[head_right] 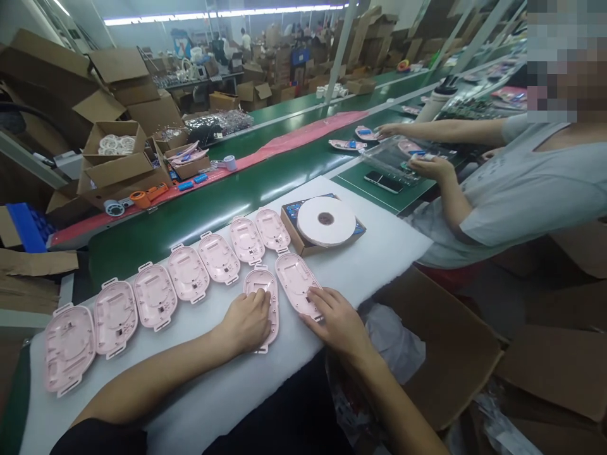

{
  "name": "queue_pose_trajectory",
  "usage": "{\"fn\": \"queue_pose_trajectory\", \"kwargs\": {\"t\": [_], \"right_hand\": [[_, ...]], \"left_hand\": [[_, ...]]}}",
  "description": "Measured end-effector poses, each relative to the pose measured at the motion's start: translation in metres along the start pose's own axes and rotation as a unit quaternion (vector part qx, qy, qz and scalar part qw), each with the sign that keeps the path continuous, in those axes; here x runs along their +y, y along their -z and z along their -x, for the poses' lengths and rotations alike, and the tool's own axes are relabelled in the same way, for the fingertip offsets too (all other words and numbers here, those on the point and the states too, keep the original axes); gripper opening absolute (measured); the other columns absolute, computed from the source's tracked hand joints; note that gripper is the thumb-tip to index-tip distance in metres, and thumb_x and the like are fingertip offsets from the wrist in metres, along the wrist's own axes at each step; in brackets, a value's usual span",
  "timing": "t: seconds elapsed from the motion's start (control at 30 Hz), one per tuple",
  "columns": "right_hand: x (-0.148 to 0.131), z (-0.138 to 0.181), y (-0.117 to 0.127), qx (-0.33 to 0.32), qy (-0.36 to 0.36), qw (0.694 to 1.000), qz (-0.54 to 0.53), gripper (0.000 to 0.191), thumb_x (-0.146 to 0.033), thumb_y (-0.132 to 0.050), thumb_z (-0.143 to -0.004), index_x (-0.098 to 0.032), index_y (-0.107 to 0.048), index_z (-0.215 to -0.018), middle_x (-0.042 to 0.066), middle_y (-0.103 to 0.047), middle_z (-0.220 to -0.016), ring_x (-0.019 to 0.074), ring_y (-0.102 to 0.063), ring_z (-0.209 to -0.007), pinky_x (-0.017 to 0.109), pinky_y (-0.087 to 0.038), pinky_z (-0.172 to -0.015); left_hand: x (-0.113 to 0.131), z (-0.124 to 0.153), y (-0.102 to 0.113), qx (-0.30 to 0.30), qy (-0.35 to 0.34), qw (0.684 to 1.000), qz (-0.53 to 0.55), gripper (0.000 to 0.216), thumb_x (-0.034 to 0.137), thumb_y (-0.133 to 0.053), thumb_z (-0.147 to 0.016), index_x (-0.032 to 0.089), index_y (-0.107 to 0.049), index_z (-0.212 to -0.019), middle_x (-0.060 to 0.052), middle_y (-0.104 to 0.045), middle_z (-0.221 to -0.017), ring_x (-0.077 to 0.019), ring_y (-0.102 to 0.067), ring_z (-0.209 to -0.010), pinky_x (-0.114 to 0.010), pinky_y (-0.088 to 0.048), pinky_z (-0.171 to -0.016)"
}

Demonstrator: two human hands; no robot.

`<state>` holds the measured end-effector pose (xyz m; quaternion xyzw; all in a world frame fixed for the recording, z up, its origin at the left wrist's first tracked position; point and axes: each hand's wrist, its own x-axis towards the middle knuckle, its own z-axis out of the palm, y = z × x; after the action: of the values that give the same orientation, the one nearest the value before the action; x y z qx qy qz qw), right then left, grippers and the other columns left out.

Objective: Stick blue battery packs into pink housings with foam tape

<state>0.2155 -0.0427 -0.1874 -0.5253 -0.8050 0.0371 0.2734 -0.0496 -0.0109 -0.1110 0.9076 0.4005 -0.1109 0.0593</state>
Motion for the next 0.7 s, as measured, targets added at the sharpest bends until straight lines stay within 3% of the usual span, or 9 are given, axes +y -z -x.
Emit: {"fn": "queue_pose_trajectory", "kwargs": {"t": [0.2, 0.33, 0.4, 0.47, 0.53, 0.6, 0.7], "right_hand": [[0.0, -0.004, 0.0, 0.001, 0.007, 1.0, 0.008, 0.037, -0.046, -0.061, -0.103, -0.022, -0.074, -0.127, 0.012, -0.075, -0.129, 0.034, -0.069, -0.118, 0.054, -0.06, -0.101], [0.001, -0.009, 0.005, -0.02, 0.012, 1.0, -0.005, 0.041, -0.051, -0.061, -0.102, -0.021, -0.072, -0.128, 0.014, -0.071, -0.136, 0.0354, -0.066, -0.122, 0.057, -0.057, -0.104], [0.008, -0.012, 0.011, 0.007, -0.008, 1.0, -0.025, 0.041, -0.052, -0.058, -0.103, -0.021, -0.072, -0.126, 0.015, -0.071, -0.136, 0.0346, -0.066, -0.122, 0.055, -0.057, -0.105], [0.019, -0.018, 0.018, 0.074, -0.059, 0.994, -0.049, 0.036, -0.05, -0.055, -0.106, -0.022, -0.071, -0.121, 0.014, -0.075, -0.122, 0.0312, -0.07, -0.112, 0.05, -0.058, -0.1], [0.033, -0.032, 0.022, 0.156, -0.121, 0.978, -0.064, 0.033, -0.05, -0.056, -0.106, -0.021, -0.071, -0.115, 0.012, -0.076, -0.104, 0.0279, -0.072, -0.095, 0.045, -0.061, -0.089], [0.046, -0.051, 0.022, 0.21, -0.156, 0.962, -0.073, 0.037, -0.054, -0.058, -0.103, -0.02, -0.069, -0.113, 0.01, -0.075, -0.096, 0.0262, -0.071, -0.085, 0.042, -0.06, -0.081], [0.057, -0.081, 0.015, 0.222, -0.144, 0.962, -0.073, 0.038, -0.056, -0.059, -0.102, -0.021, -0.07, -0.112, 0.009, -0.074, -0.094, 0.0262, -0.069, -0.083, 0.041, -0.058, -0.08]], "left_hand": [[0.004, -0.037, 0.004, -0.002, 0.034, 0.999, 0.02, 0.03, 0.013, -0.053, -0.095, 0.006, -0.077, -0.111, -0.025, -0.067, -0.109, -0.0298, -0.068, -0.092, -0.039, -0.056, -0.07], [0.007, -0.045, 0.019, 0.021, 0.046, 0.999, 0.02, 0.027, 0.018, -0.054, -0.098, 0.008, -0.079, -0.095, -0.022, -0.071, -0.094, -0.031, -0.072, -0.09, -0.036, -0.056, -0.067], [0.004, -0.049, 0.033, 0.045, 0.042, 0.998, 0.02, 0.032, 0.025, -0.052, -0.101, 0.008, -0.079, -0.095, -0.021, -0.072, -0.088, -0.0311, -0.073, -0.086, -0.037, -0.057, -0.068], [-0.002, -0.063, 0.051, 0.075, 0.022, 0.997, 0.02, 0.035, 0.025, -0.047, -0.103, 0.008, -0.077, -0.099, -0.02, -0.073, -0.088, -0.0308, -0.073, -0.086, -0.04, -0.058, -0.073], [-0.01, -0.09, 0.073, 0.109, -0.02, 0.994, 0.02, 0.035, 0.021, -0.042, -0.103, 0.011, -0.075, -0.11, -0.02, -0.074, -0.102, -0.0317, -0.071, -0.102, -0.045, -0.057, -0.087], [-0.02, -0.129, 0.092, 0.138, -0.07, 0.988, 0.021, 0.036, 0.024, -0.045, -0.102, 0.017, -0.067, -0.131, -0.017, -0.069, -0.129, -0.0324, -0.061, -0.128, -0.048, -0.05, -0.105], [-0.032, -0.186, 0.113, 0.154, -0.119, 0.981, 0.021, 0.057, 0.032, -0.065, -0.092, 0.027, -0.055, -0.148, -0.01, -0.053, -0.156, -0.0352, -0.041, -0.149, -0.051, -0.039, -0.12]]}}
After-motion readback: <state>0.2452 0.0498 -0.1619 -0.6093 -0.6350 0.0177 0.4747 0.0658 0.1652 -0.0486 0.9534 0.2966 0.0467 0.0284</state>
